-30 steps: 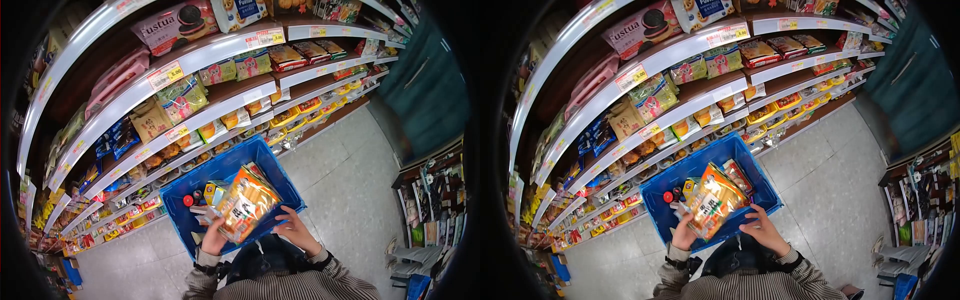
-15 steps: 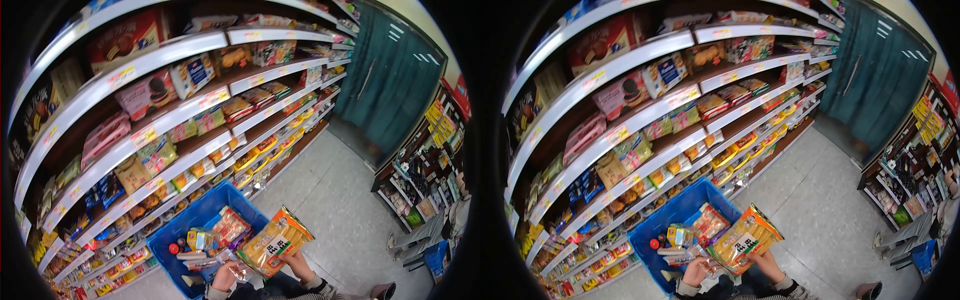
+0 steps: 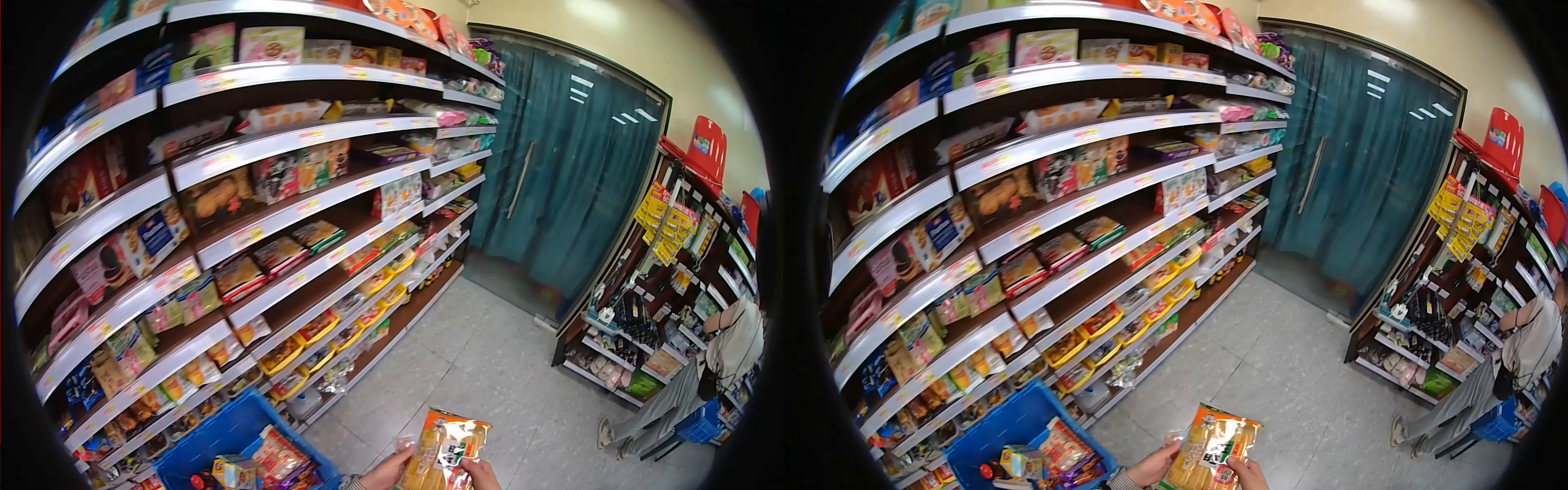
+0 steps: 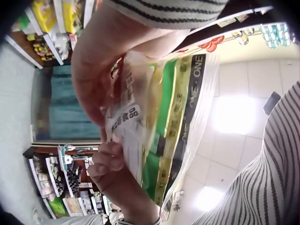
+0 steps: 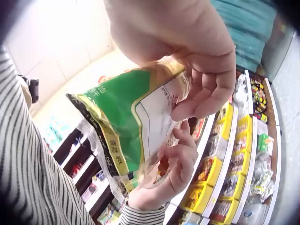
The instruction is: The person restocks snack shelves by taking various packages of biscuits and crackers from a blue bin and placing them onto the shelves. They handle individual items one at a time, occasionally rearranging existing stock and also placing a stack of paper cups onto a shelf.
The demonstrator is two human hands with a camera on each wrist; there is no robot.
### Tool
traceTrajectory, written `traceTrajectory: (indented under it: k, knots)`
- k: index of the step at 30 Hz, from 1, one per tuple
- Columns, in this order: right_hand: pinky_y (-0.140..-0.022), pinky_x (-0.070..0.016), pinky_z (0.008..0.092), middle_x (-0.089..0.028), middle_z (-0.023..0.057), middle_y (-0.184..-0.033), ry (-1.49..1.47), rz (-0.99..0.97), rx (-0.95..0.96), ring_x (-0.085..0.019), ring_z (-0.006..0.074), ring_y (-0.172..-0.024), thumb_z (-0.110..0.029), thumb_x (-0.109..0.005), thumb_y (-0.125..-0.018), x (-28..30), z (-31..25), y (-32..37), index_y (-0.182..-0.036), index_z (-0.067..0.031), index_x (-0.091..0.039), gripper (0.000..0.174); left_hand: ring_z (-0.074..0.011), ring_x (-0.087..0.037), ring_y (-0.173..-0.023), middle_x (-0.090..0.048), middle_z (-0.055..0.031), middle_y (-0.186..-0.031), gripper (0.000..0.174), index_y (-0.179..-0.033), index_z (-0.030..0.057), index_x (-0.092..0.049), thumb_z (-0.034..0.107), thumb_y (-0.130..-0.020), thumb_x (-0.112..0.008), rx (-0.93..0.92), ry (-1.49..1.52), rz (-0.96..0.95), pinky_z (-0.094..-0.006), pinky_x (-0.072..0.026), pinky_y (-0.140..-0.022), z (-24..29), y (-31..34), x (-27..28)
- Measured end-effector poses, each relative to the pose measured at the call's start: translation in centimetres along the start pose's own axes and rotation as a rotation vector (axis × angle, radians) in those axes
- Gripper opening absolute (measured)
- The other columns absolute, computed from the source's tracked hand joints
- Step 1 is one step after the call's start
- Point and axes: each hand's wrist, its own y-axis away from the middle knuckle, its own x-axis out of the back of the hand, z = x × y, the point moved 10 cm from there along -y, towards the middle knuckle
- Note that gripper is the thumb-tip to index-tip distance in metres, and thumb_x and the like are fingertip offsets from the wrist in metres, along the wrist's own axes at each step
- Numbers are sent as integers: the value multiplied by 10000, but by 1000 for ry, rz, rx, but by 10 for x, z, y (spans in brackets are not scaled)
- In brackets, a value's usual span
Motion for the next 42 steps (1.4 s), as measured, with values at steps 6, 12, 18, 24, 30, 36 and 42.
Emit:
traceTrajectory:
  k: [6,12,18,24,30,36,42]
  knots:
    - [-735,-427,291,-634,71,-925,22,141,42,-540,134,-836,-315,-502,-940,79,-28,-53,-959,27,-618,361,-180,-656,-859,-651,-101,-1030,375,-1228,0,-514,102,-878,-598,33,-324,93,-301,-557,-737,24,-89,-38]
    - [-937,-408,283,-543,102,-1217,-106,-159,112,-493,179,-1124,-228,-609,-883,73,-65,-144,-1335,-8,-401,544,-184,-658,-868,-650,-110,-1041,375,-1224,-12,-514,136,-887,-586,-62,-286,242,-305,-557,-744,87,-169,-18]
    - [-870,-472,305,-531,126,-1235,-171,-166,108,-527,187,-1085,-137,-659,-842,87,-123,-271,-1405,-21,-303,676,-140,-604,-979,-607,-75,-1121,410,-1225,-52,-475,150,-896,-614,-119,-337,181,-302,-499,-853,203,-271,-15]
    - [-864,-467,294,-556,95,-1198,-196,32,237,-542,165,-1046,-154,-641,-849,126,-221,-364,-1385,-5,-359,624,-112,-575,-1014,-596,-48,-1142,422,-1238,-10,-493,189,-891,-628,-106,-506,117,-261,-455,-892,299,-377,-53]
    - [-875,-464,293,-566,100,-1193,-281,11,227,-556,170,-1036,-140,-634,-853,163,-235,-451,-1362,0,-384,584,-118,-569,-1031,-589,-45,-1165,457,-1253,-5,-488,224,-886,-637,-23,-535,116,-267,-456,-887,331,-461,-43]
    - [-840,-478,289,-611,86,-1122,-201,-117,184,-579,149,-982,-157,-651,-845,185,-253,-552,-1345,3,-408,579,-160,-596,-1029,-585,-93,-1181,465,-1293,-7,-445,123,-877,-606,-63,-303,188,-306,-492,-885,367,-520,-21]
    - [-876,-461,279,-585,88,-1176,-149,-350,272,-558,152,-1028,-99,-639,-836,200,-320,-644,-1357,15,-386,591,-166,-589,-1057,-563,-100,-1216,444,-1300,-17,-425,126,-910,-580,-190,-337,375,-297,-497,-901,419,-571,-13]
